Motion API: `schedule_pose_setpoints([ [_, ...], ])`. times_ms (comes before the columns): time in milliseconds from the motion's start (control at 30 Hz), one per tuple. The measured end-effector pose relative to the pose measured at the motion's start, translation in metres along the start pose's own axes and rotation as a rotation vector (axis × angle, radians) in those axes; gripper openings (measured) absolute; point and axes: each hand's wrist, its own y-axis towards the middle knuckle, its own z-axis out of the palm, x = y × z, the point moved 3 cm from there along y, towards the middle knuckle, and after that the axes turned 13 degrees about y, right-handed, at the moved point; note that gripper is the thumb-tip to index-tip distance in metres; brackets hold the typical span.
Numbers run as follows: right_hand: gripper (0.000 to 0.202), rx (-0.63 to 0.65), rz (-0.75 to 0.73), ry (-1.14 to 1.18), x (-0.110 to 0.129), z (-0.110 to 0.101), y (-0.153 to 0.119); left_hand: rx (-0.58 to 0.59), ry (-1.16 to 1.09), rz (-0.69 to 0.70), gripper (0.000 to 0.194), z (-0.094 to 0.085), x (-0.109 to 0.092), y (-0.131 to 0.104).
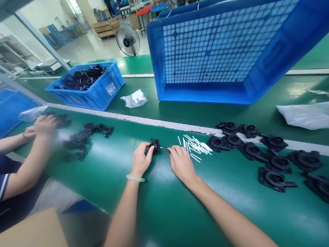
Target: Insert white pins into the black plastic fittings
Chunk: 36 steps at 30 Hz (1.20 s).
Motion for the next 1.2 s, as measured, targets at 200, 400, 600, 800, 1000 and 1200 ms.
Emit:
schedule_pose_setpoints([
  [200, 0.031, -0.010, 0.004, -0.008, 0.000, 0.000, -0.002, -0.389, 0.056, 0.028, 0.017, -0.026, -0.010, -0.007],
  [400, 0.031, -0.016, -0.013, -0.035, 0.000, -0.001, -0.001, -0.092, 0.181, 0.129, 0.017, -0.007, -0.004, -0.002],
  [600, 0.030, -0.036, -0.036, -0.040, 0.000, -0.001, 0.000, -0.180, 0.076, 0.144, 0.020, -0.004, -0.009, -0.006],
  [800, 0.029, -0.070, -0.060, 0.025, 0.005, -0.005, 0.001, -0.239, -0.013, 0.013, 0.018, -0.010, -0.008, -0.004],
  [1000, 0.059, -0.038, -0.166, 0.135, 0.019, -0.002, -0.005, -0.048, -0.199, -0.023, 0.014, 0.007, -0.018, -0.009],
  [1200, 0.054, 0.000, -0.119, 0.269, 0.015, 0.004, -0.006, 0.135, -0.364, -0.057, 0.022, 0.016, -0.027, -0.016],
])
